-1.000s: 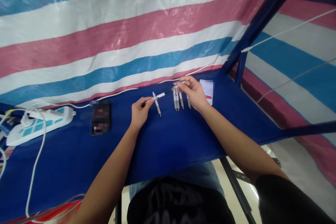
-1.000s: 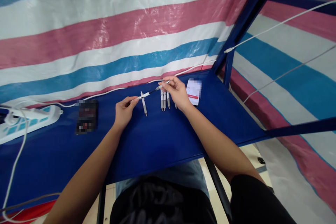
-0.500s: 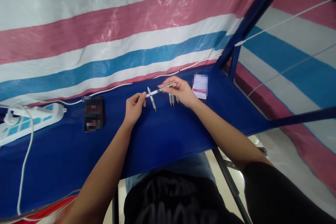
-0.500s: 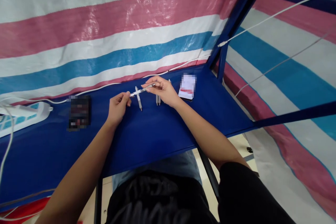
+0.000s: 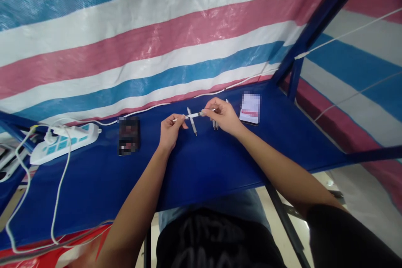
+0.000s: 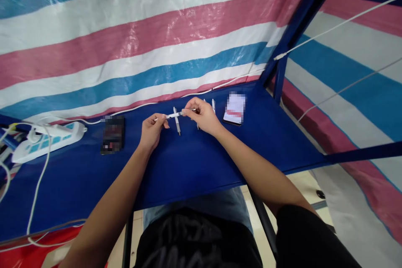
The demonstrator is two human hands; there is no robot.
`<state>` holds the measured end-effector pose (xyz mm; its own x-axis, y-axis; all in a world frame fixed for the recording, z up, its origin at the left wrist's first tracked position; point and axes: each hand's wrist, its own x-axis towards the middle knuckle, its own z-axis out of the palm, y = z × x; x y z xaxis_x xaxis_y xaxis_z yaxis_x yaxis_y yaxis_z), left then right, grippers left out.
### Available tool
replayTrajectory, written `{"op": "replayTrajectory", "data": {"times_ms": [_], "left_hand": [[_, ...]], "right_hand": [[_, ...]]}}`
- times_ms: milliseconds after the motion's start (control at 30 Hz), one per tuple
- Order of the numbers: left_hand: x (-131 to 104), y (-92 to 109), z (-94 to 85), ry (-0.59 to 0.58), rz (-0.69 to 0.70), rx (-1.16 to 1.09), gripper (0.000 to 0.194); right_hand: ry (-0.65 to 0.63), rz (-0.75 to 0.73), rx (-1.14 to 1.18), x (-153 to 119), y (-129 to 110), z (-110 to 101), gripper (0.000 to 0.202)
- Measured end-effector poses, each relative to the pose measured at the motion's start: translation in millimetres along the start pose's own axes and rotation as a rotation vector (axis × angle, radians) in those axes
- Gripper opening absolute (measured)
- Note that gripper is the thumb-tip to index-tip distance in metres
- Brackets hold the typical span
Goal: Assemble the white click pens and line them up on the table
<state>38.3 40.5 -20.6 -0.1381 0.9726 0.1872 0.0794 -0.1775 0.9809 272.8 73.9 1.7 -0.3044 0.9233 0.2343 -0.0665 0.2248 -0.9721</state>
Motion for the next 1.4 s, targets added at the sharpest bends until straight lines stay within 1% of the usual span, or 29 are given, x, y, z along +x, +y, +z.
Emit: {"op": "replayTrajectory", "data": {"times_ms": [133,200,233,300,333,367,400,467,500,567,600,667,733,767,800,867,900,967,1000,1067,1167,1200,1233,1267,1333,1400], "left_hand": [[0.9,-2.5,1.5,0.023,-0.016,-0.090,0.054],[1.8,-3.3,2.1,0.030,-0.020,-0.127,0.054],[2.7,-3.2,2.5,0.045,-0.014,-0.129,0.053],[6.5,-1.1,4.2,0.101,0.020,-0.090,0.048],[9.7,0.8,5.6,0.122,0.042,-0.060,0.045],[14.0,3.3,7.5,0.128,0.065,-0.032,0.042],[19.4,6.3,9.9,0.114,0.085,-0.013,0.039],[32.4,13.1,16.5,0.045,0.109,-0.012,0.033],[39.2,16.5,20.5,0.013,0.112,-0.023,0.031],[50.8,22.3,29.0,-0.029,0.097,-0.051,0.027],[54.7,24.2,32.9,-0.048,0.086,-0.070,0.026],[58.3,25.6,38.8,-0.069,0.068,-0.117,0.025],[58.6,23.6,41.1,-0.049,0.046,-0.153,0.024],[58.9,21.6,41.2,-0.030,0.028,-0.159,0.024],[60.4,19.3,40.8,-0.012,0.008,-0.157,0.024],[67.9,15.2,40.0,-0.010,-0.027,-0.148,0.027],[74.1,13.8,40.1,-0.027,-0.035,-0.146,0.029],[88.9,12.7,42.1,-0.092,-0.044,-0.144,0.032],[96.2,12.8,43.9,-0.116,-0.038,-0.149,0.033],[107.2,14.0,47.8,-0.128,-0.020,-0.175,0.032],[111.6,16.8,49.6,-0.116,-0.018,-0.184,0.035],[110.6,18.0,48.5,-0.119,-0.027,-0.169,0.037],[109.3,19.1,46.9,-0.124,-0.036,-0.151,0.038],[107.9,20.1,44.8,-0.131,-0.043,-0.131,0.038],[106.7,20.9,40.7,-0.150,-0.049,-0.098,0.038],[107.5,19.2,38.0,-0.168,-0.049,-0.077,0.038]], "right_hand": [[-0.134,-0.006,-0.166,-11.5,-12.0,5.6,0.030],[-0.151,-0.024,-0.265,-14.9,-16.1,4.4,0.029],[-0.143,-0.050,-0.320,-15.2,-16.7,2.5,0.033],[-0.119,-0.144,-0.442,-13.4,-15.2,-2.6,0.055],[-0.107,-0.200,-0.507,-11.8,-13.6,-5.1,0.062],[-0.096,-0.252,-0.570,-9.9,-11.7,-7.3,0.059],[-0.080,-0.287,-0.624,-7.9,-10.0,-9.0,0.046],[-0.065,-0.302,-0.688,-4.3,-8.0,-11.6,0.013],[-0.044,-0.285,-0.709,-2.9,-7.9,-12.8,0.014],[-0.035,-0.232,-0.748,-1.1,-9.2,-16.7,0.037],[-0.024,-0.213,-0.761,-0.8,-10.1,-19.5,0.041],[-0.015,-0.196,-0.747,-1.1,-11.3,-26.9,0.043],[-0.019,-0.197,-0.680,-1.6,-10.6,-34.5,0.065],[-0.027,-0.198,-0.648,-1.7,-9.6,-37.4,0.070],[-0.029,-0.200,-0.632,-1.4,-8.4,-39.5,0.065],[-0.005,-0.203,-0.665,-0.2,-6.2,-40.9,0.035],[0.013,-0.191,-0.701,0.5,-5.6,-40.6,0.028],[0.055,-0.140,-0.777,1.4,-5.6,-39.5,0.041],[0.071,-0.116,-0.813,1.4,-6.0,-39.2,0.044],[0.082,-0.120,-0.896,0.5,-7.5,-39.3,0.038],[0.060,-0.229,-1.018,-2.7,-10.0,-38.7,0.032],[0.061,-0.254,-1.032,-3.9,-10.6,-37.7,0.033],[0.088,-0.257,-1.021,-4.9,-11.1,-36.2,0.041],[0.086,-0.249,-0.990,-5.8,-11.2,-34.4,0.050],[0.083,-0.184,-0.865,-6.9,-10.2,-30.6,0.065],[0.104,-0.112,-0.745,-7.1,-7.6,-27.7,0.069]]}}
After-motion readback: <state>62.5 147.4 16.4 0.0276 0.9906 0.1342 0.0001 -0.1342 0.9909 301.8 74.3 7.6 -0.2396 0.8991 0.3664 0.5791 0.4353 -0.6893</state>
